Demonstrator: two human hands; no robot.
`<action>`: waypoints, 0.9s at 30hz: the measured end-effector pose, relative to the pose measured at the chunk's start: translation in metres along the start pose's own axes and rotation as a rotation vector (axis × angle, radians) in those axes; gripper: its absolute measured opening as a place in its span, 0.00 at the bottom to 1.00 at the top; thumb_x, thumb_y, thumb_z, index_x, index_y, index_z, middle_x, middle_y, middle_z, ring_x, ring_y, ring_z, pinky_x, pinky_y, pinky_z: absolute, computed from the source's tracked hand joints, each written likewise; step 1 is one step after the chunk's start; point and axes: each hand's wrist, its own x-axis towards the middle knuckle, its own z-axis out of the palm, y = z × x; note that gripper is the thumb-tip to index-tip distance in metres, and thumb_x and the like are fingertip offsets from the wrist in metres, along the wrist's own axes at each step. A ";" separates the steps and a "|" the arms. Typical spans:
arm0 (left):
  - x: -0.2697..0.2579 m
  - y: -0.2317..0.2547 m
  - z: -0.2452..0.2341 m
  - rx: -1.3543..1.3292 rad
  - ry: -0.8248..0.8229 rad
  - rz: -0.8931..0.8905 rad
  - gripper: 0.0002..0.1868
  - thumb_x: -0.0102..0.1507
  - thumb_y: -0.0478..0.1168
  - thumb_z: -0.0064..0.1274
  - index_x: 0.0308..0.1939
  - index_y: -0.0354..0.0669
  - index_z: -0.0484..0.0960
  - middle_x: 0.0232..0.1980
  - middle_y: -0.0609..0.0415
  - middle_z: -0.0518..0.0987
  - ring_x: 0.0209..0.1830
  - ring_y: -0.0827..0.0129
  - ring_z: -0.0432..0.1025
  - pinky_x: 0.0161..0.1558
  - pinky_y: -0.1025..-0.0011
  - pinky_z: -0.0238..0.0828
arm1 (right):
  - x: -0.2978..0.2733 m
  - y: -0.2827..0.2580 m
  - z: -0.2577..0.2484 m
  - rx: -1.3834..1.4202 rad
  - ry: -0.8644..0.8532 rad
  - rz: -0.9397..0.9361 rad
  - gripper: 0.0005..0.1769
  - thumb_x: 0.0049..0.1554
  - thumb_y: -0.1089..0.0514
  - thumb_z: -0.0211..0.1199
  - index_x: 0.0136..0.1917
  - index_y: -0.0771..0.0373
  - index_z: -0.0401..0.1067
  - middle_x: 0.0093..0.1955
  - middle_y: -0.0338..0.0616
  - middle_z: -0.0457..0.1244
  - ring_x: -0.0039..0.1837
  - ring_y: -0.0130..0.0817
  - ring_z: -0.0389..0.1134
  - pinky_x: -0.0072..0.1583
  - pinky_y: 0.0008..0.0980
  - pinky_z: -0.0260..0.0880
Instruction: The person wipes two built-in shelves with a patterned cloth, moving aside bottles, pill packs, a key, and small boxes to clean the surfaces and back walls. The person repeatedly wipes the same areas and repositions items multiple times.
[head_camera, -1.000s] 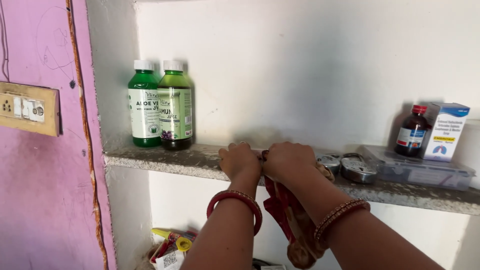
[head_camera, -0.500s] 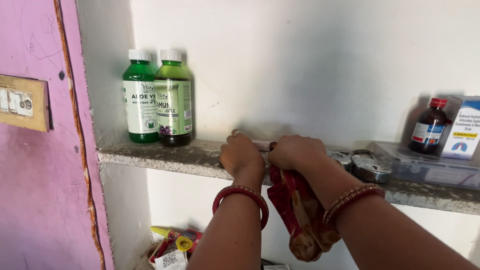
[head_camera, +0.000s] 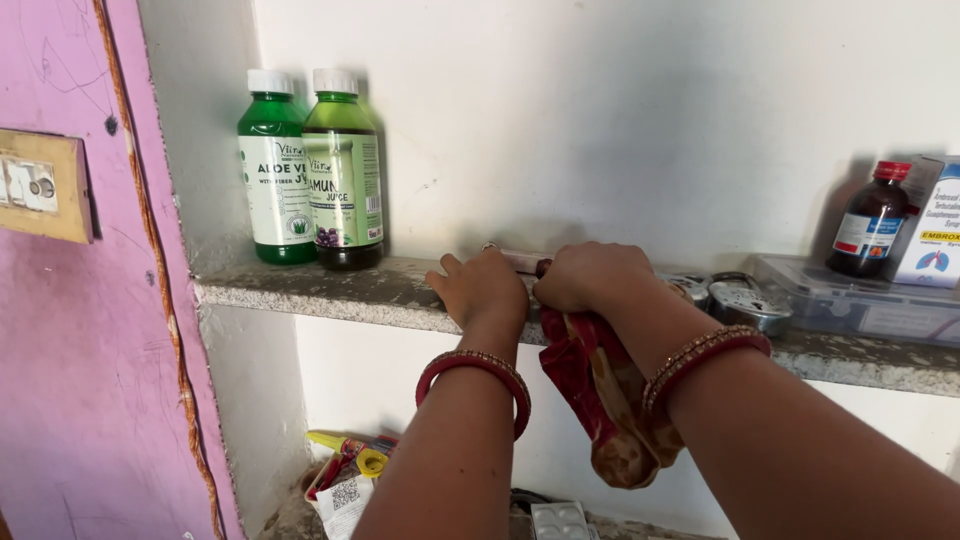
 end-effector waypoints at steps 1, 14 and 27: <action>-0.004 0.000 -0.005 -0.001 -0.001 -0.002 0.12 0.70 0.41 0.46 0.52 0.48 0.84 0.47 0.53 0.84 0.64 0.57 0.65 0.65 0.55 0.53 | -0.001 -0.001 0.000 -0.002 -0.001 -0.001 0.24 0.57 0.44 0.55 0.63 0.51 0.77 0.61 0.42 0.71 0.62 0.37 0.74 0.64 0.41 0.70; -0.051 -0.026 -0.002 0.047 0.058 0.251 0.20 0.69 0.46 0.39 0.61 0.47 0.78 0.65 0.54 0.77 0.69 0.59 0.64 0.72 0.56 0.49 | -0.030 0.013 0.044 -0.001 0.473 -0.236 0.23 0.62 0.39 0.50 0.61 0.50 0.75 0.58 0.43 0.67 0.58 0.40 0.71 0.57 0.46 0.72; -0.150 -0.069 0.034 -0.076 0.374 0.669 0.14 0.65 0.35 0.45 0.51 0.35 0.79 0.64 0.43 0.74 0.65 0.53 0.68 0.62 0.62 0.70 | -0.107 0.042 0.108 0.093 0.602 -0.601 0.19 0.55 0.44 0.62 0.56 0.54 0.73 0.63 0.40 0.63 0.54 0.43 0.71 0.47 0.47 0.77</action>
